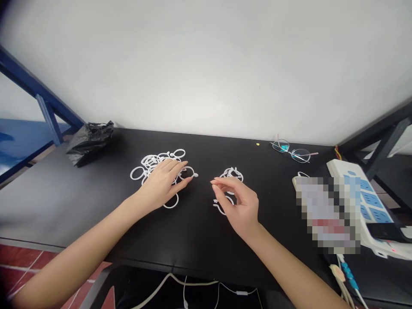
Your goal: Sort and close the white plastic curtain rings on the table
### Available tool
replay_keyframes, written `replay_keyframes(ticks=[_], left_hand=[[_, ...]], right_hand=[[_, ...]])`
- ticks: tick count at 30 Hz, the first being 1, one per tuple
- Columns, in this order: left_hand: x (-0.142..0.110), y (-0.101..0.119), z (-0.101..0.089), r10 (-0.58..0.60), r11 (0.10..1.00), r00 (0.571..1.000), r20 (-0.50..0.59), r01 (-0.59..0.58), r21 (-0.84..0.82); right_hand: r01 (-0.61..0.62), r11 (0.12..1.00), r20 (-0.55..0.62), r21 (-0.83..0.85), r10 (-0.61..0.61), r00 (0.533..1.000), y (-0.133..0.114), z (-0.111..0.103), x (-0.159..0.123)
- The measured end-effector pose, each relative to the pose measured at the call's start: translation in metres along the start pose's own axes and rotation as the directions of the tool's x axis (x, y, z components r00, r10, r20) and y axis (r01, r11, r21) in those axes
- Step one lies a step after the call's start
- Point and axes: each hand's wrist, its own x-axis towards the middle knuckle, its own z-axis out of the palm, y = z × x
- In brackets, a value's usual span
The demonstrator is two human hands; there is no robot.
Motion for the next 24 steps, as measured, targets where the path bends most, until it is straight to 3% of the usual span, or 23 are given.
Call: replay_keyframes(ticks=[7,11,16,20,24], left_hand=[[-0.002,-0.007,0.008,-0.055,0.985,0.986,0.156,0.028,0.172],[-0.003,-0.008,0.009,-0.028,0.986,0.994,0.107,0.010,0.165],[-0.002,0.000,0.004,0.052,0.998,0.998,0.023,-0.053,0.028],[-0.002,0.007,0.003,0.114,0.988,0.993,-0.015,-0.115,-0.101],[-0.003,0.009,0.005,0.146,0.977,0.989,-0.011,-0.146,-0.153]], right_hand=[[0.022,0.999,0.031,-0.028,-0.021,0.999,-0.003,-0.001,0.003],[0.111,0.967,0.222,-0.227,-0.060,0.973,-0.005,-0.010,0.008],[0.254,0.867,0.463,-0.428,-0.031,0.886,0.001,-0.021,0.013],[0.173,0.921,0.566,-0.349,0.060,0.823,0.004,-0.020,0.012],[0.186,0.948,0.604,-0.259,0.008,0.797,0.006,-0.013,0.007]])
